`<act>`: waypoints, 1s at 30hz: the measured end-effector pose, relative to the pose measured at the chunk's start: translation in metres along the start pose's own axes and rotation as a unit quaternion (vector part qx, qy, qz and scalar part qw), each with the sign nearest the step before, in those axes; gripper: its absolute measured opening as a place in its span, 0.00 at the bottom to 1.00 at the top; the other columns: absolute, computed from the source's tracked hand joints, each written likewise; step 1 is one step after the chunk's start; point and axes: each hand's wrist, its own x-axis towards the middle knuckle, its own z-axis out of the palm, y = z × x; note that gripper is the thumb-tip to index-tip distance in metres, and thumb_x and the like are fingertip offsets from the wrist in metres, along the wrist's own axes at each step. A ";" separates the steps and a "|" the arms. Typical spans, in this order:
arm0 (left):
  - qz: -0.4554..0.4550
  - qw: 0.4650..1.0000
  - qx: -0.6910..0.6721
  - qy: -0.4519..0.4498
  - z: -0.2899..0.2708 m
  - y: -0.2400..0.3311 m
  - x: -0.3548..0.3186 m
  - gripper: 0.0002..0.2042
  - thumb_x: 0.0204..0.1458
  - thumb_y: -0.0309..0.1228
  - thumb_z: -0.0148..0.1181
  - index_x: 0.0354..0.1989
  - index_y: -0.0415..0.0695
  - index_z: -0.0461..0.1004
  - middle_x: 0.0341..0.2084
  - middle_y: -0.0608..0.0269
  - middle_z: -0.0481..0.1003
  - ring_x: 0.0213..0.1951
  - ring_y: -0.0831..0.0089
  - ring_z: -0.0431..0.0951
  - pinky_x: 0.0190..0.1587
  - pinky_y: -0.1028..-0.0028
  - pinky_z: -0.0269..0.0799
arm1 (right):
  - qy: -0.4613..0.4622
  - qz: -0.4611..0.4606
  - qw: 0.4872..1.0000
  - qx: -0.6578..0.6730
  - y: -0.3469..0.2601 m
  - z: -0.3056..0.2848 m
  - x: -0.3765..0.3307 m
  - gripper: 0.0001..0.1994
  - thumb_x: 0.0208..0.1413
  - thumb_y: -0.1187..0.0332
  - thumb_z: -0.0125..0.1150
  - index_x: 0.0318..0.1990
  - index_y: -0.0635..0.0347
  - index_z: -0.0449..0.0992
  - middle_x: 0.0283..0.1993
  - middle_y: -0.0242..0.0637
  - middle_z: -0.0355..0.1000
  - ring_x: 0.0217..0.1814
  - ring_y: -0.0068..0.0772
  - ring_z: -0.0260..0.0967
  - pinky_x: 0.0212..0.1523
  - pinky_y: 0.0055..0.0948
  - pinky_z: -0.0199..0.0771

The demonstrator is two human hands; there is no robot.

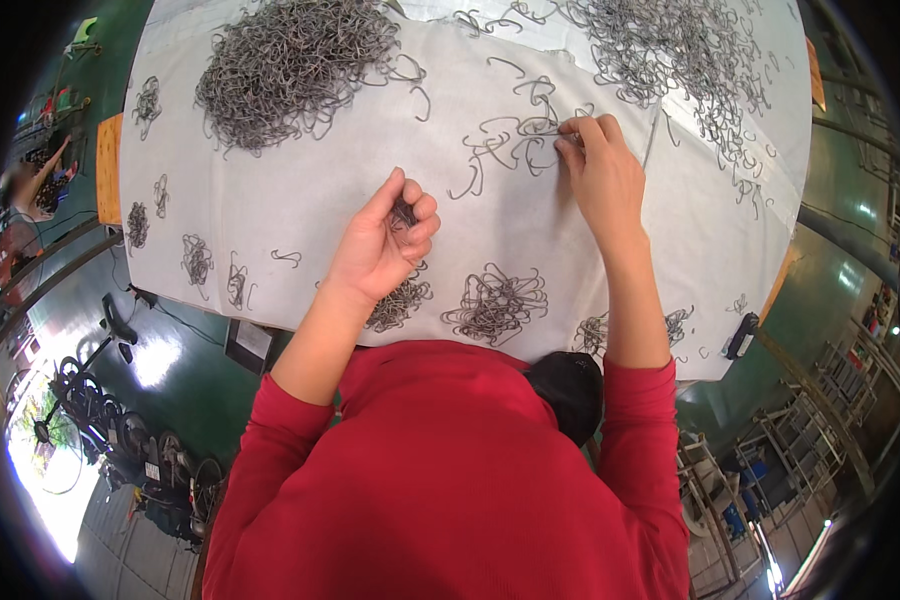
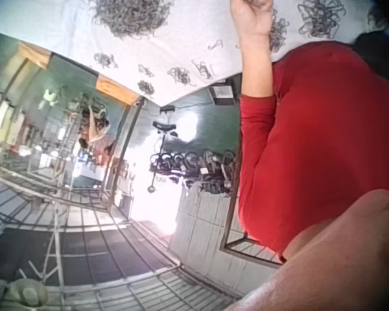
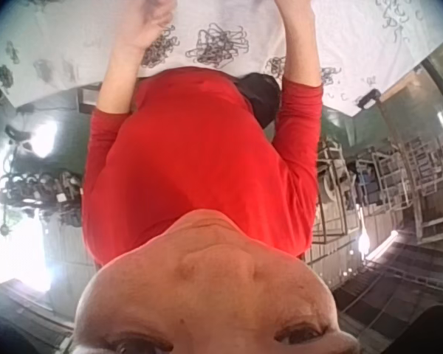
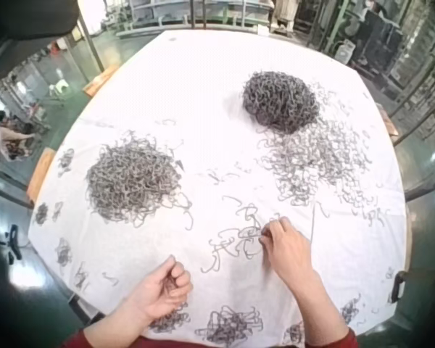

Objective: The person repeatedly picks up small metal hooks from a large pile on a white table and transfers them into a smaller pile in their left hand. The person continues this sorting action throughout the clip, gradually reducing the larger pile while accumulating hooks in their hand.

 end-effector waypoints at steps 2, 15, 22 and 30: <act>-0.004 0.999 0.036 0.032 0.002 0.000 -0.001 0.14 0.60 0.41 0.43 0.27 0.46 0.66 0.22 0.65 0.68 0.17 0.81 0.61 0.15 0.85 0.54 | -0.064 -0.013 0.997 -0.033 0.005 -0.001 0.009 0.05 0.50 0.67 0.57 0.34 0.56 0.72 0.33 0.37 0.67 0.31 0.42 0.69 0.30 0.37 0.68; 0.019 0.988 0.084 0.131 -0.012 0.002 -0.013 0.13 0.58 0.41 0.47 0.26 0.47 0.67 0.20 0.66 0.66 0.10 0.86 0.52 0.10 0.86 0.44 | -0.307 0.323 0.802 0.397 0.017 -0.047 -0.012 0.06 0.52 0.68 0.53 0.29 0.60 0.70 0.21 0.23 0.59 0.19 0.14 0.49 0.20 0.18 0.46; 0.049 0.983 0.083 0.157 -0.010 0.005 -0.008 0.12 0.57 0.39 0.49 0.27 0.44 0.66 0.22 0.63 0.67 0.11 0.84 0.54 0.10 0.86 0.46 | -0.198 0.090 0.917 0.335 0.009 -0.026 -0.053 0.06 0.52 0.70 0.52 0.31 0.63 0.69 0.23 0.34 0.67 0.26 0.26 0.62 0.31 0.27 0.65; 0.057 0.980 0.083 0.173 -0.012 0.005 -0.006 0.12 0.57 0.39 0.49 0.27 0.44 0.68 0.24 0.62 0.70 0.16 0.78 0.64 0.15 0.84 0.57 | -0.310 0.050 0.898 0.308 -0.009 -0.035 -0.060 0.06 0.48 0.70 0.55 0.30 0.63 0.73 0.27 0.42 0.70 0.29 0.37 0.68 0.33 0.30 0.67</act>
